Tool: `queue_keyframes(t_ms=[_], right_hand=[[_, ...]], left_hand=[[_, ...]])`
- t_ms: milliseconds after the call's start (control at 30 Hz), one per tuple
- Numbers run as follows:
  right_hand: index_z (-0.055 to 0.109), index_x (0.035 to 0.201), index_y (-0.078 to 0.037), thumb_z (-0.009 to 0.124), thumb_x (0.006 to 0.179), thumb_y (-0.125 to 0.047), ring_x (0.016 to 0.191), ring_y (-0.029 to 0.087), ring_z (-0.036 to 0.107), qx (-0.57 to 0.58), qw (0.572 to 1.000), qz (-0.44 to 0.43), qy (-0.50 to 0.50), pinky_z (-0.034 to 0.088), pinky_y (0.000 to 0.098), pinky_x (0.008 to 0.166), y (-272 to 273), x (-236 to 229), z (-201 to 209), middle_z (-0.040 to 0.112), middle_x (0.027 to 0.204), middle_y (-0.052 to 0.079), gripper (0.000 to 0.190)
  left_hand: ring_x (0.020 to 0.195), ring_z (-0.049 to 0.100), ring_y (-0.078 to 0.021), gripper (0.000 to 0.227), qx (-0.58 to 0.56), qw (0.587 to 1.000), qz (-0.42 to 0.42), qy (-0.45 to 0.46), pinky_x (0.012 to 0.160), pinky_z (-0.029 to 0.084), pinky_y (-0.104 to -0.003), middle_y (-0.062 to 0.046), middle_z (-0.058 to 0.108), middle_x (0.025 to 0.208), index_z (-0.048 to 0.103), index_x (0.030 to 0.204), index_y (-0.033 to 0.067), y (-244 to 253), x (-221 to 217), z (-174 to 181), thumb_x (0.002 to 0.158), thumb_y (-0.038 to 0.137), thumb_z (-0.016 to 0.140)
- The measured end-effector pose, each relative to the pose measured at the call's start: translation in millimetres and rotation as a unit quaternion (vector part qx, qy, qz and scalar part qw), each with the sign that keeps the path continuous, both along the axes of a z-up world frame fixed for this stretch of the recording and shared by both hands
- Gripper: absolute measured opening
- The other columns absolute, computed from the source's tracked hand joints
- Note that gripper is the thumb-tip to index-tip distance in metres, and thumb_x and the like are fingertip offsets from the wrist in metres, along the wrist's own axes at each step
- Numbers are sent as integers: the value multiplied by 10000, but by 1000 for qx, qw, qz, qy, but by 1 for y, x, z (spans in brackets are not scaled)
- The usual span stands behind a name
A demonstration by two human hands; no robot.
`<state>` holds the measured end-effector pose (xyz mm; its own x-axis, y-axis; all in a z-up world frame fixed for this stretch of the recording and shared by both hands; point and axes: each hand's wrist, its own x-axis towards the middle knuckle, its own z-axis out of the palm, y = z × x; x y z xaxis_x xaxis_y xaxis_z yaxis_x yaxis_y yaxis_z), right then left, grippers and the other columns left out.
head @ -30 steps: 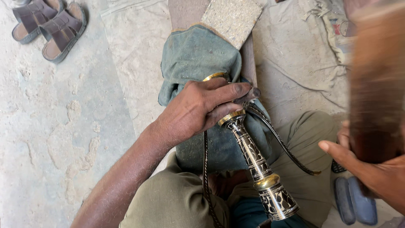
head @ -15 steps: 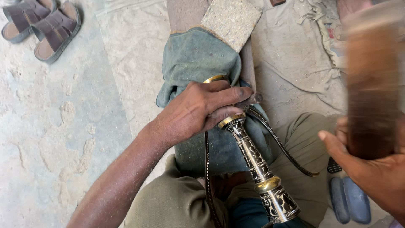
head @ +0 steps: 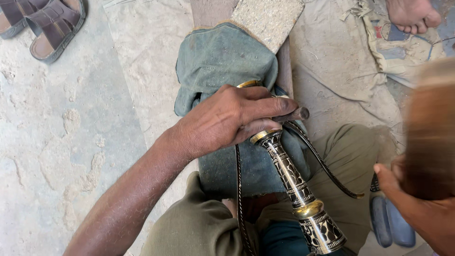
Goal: The person holds a decorative metal vessel on their lap and uses a chisel and wooden mallet to engrave patterns into the surface. They repeatedly strike the chisel to create detailed designs on the metal.
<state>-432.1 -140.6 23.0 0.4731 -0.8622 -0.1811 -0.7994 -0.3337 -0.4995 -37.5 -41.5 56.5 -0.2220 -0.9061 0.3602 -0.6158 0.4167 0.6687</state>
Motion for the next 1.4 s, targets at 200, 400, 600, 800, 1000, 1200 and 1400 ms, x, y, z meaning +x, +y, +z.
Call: queue_keyframes(t_ms=[200, 400, 600, 800, 1000, 1200, 1400], right_hand=[[637, 1132, 11, 779, 856, -34, 710, 173, 702, 87, 996, -16, -21, 603, 323, 656, -6, 6, 3, 673, 860, 113, 313], [626, 1102, 5, 803, 822, -71, 742, 157, 742, -20, 993, 68, -97, 595, 313, 639, 13, 46, 48, 691, 847, 97, 340], [650, 1100, -42, 871, 781, -172, 677, 170, 728, -69, 995, 76, 9, 579, 301, 575, 7, 71, 70, 746, 758, 65, 410], [668, 1079, -34, 847, 761, -154, 701, 196, 745, -120, 987, 93, -49, 582, 333, 622, 10, 82, 80, 737, 788, 98, 384], [647, 1143, 0, 801, 807, -103, 799, 195, 756, -25, 995, 40, -84, 626, 318, 694, 9, 85, 74, 731, 850, 130, 384], [638, 1167, 30, 792, 877, -119, 799, 199, 747, -9, 999, 37, -29, 625, 300, 704, 5, 54, 46, 718, 874, 124, 361], [577, 970, 11, 724, 1039, -105, 642, 216, 601, -12, 1000, -14, 15, 531, 312, 585, -1, 40, 36, 636, 791, 119, 200]], left_hand=[[832, 768, -193, 376, 36, 999, -4, -15, 931, 639, -408, -34, 762, 1060, 646, 1343, 173, -2, -1, 3, 1023, 364, 595], [893, 757, -211, 356, 23, 999, -27, -12, 852, 655, -385, -37, 765, 1067, 645, 1311, 146, -7, 3, 6, 1041, 364, 568], [793, 759, -215, 379, 74, 997, -25, -18, 724, 655, -389, -62, 742, 982, 662, 1307, 163, -9, 1, 14, 1005, 361, 550], [829, 754, -242, 347, 44, 999, -27, -17, 764, 648, -422, -65, 742, 989, 661, 1288, 125, -10, 3, 18, 1006, 320, 605], [914, 767, -212, 382, 38, 999, -10, -19, 805, 654, -404, -45, 757, 1034, 646, 1280, 125, -10, 0, 9, 970, 346, 617], [933, 760, -195, 332, 43, 999, -23, -22, 843, 661, -394, -24, 747, 978, 650, 1271, 145, -9, 4, 5, 999, 336, 644], [906, 766, -204, 364, 31, 999, -4, -18, 787, 658, -382, -48, 744, 996, 649, 1262, 121, -7, 4, -1, 945, 301, 666]])
